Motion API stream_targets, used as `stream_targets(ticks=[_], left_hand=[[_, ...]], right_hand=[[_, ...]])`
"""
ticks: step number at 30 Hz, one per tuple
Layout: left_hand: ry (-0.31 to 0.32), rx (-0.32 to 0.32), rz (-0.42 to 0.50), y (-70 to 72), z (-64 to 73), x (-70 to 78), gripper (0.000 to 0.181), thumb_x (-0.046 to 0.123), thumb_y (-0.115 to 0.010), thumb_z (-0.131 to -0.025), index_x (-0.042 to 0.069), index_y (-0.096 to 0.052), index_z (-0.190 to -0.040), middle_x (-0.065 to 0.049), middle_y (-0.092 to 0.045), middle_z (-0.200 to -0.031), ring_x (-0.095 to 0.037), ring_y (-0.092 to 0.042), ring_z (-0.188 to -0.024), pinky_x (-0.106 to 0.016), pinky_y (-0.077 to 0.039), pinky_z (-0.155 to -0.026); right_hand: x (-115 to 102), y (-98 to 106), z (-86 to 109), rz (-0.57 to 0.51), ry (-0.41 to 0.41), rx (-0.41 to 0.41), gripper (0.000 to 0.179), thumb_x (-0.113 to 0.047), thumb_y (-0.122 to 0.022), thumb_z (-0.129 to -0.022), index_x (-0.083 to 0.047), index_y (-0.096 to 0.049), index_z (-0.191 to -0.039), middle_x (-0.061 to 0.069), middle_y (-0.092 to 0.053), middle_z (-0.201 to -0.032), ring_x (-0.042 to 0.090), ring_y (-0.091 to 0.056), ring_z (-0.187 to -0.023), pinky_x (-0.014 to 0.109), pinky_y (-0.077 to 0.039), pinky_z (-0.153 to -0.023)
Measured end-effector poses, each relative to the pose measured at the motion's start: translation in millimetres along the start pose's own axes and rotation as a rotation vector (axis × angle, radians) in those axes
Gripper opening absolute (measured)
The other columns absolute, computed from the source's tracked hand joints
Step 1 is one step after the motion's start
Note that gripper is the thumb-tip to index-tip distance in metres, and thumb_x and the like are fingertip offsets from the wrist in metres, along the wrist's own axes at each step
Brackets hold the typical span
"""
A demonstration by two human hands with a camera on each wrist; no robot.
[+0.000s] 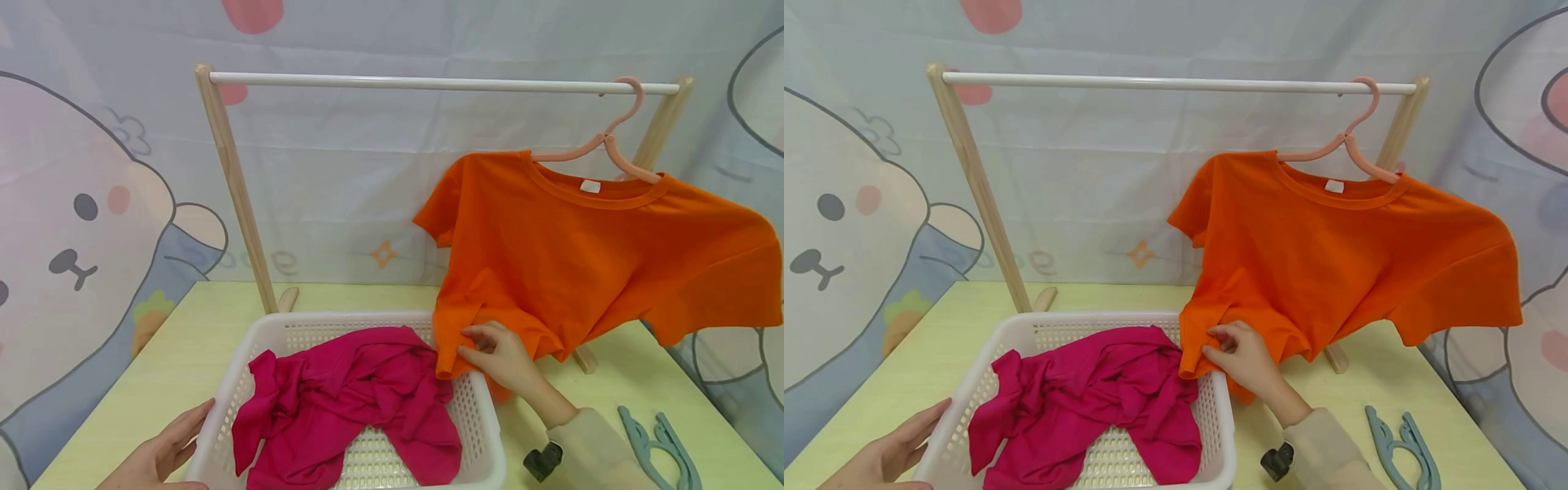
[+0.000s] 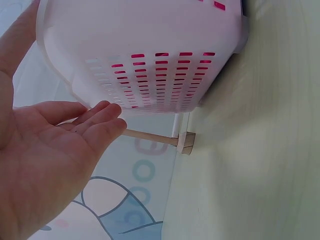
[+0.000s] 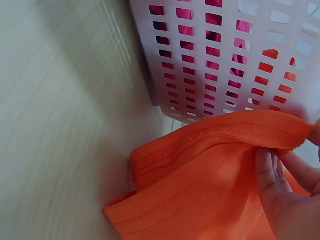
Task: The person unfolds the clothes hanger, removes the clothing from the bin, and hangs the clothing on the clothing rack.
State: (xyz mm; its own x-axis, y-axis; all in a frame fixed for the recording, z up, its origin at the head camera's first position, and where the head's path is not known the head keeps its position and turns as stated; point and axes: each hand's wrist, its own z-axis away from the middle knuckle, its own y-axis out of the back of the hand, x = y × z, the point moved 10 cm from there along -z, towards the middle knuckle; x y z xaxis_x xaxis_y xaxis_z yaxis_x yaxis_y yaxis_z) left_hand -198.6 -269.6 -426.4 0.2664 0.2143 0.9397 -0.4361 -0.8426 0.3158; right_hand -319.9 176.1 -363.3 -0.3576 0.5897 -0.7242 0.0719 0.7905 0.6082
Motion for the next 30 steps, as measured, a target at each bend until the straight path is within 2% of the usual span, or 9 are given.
stream_targets(ticks=[2, 8, 17, 20, 25, 30], left_hand=[[0.015, -0.002, 0.006, -0.2, -0.1, -1.6, 0.086, -0.010, -0.060, -0.087, 0.047, -0.028, -0.143, 0.034, -0.033, -0.139, 0.016, -0.036, -0.122, -0.010, -0.039, -0.093], [-0.032, -0.003, -0.005, -1.8, -1.1, 1.9, 0.089, -0.014, -0.060, -0.085, 0.044, -0.027, -0.145, 0.032, -0.033, -0.141, 0.016, -0.035, -0.123, -0.009, -0.038, -0.093], [-0.043, -0.005, -0.011, -2.5, -2.1, 2.6, 0.089, -0.014, -0.060, -0.085, 0.042, -0.026, -0.146, 0.031, -0.032, -0.141, 0.016, -0.035, -0.124, -0.008, -0.038, -0.094], [-0.043, -0.010, -0.008, -2.9, -2.2, 2.5, 0.089, -0.014, -0.059, -0.085, 0.042, -0.026, -0.146, 0.031, -0.032, -0.142, 0.016, -0.035, -0.124, -0.009, -0.038, -0.094], [-0.053, -0.013, -0.006, -2.9, -1.6, 3.6, 0.090, -0.015, -0.059, -0.085, 0.041, -0.025, -0.147, 0.030, -0.032, -0.143, 0.015, -0.035, -0.124, -0.009, -0.038, -0.094], [-0.053, -0.009, -0.006, -1.7, -0.7, 3.9, 0.090, -0.015, -0.059, -0.085, 0.041, -0.025, -0.148, 0.030, -0.032, -0.143, 0.015, -0.035, -0.124, -0.009, -0.038, -0.094]], right_hand=[[1.4, 0.1, -1.6, -0.012, 0.002, 0.017, 0.020, -0.011, -0.076, -0.083, -0.002, -0.072, -0.101, 0.006, -0.063, -0.091, 0.012, -0.058, -0.075, 0.021, -0.050, -0.066], [0.4, 4.7, -5.2, 0.001, 0.021, 0.045, 0.010, -0.004, -0.071, -0.085, 0.000, -0.072, -0.094, 0.007, -0.066, -0.088, 0.011, -0.056, -0.072, 0.021, -0.049, -0.065], [3.7, 14.1, -13.8, 0.056, 0.002, -0.025, 0.012, -0.007, -0.067, -0.089, 0.002, -0.071, -0.097, 0.011, -0.070, -0.092, 0.016, -0.062, -0.078, 0.021, -0.052, -0.068], [5.5, 27.6, -19.4, 0.056, -0.018, -0.006, 0.013, -0.007, -0.066, -0.090, 0.003, -0.071, -0.097, 0.012, -0.071, -0.091, 0.019, -0.065, -0.079, 0.020, -0.052, -0.068], [11.8, 62.2, -31.5, 0.096, -0.066, 0.064, 0.019, -0.012, -0.064, -0.093, 0.004, -0.069, -0.101, 0.016, -0.069, -0.095, 0.023, -0.063, -0.082, 0.016, -0.050, -0.067], [23.9, 98.1, -42.5, 0.130, -0.139, 0.132, 0.026, -0.018, -0.058, -0.096, 0.005, -0.068, -0.107, 0.018, -0.068, -0.100, 0.018, -0.059, -0.084, 0.012, -0.046, -0.066]])
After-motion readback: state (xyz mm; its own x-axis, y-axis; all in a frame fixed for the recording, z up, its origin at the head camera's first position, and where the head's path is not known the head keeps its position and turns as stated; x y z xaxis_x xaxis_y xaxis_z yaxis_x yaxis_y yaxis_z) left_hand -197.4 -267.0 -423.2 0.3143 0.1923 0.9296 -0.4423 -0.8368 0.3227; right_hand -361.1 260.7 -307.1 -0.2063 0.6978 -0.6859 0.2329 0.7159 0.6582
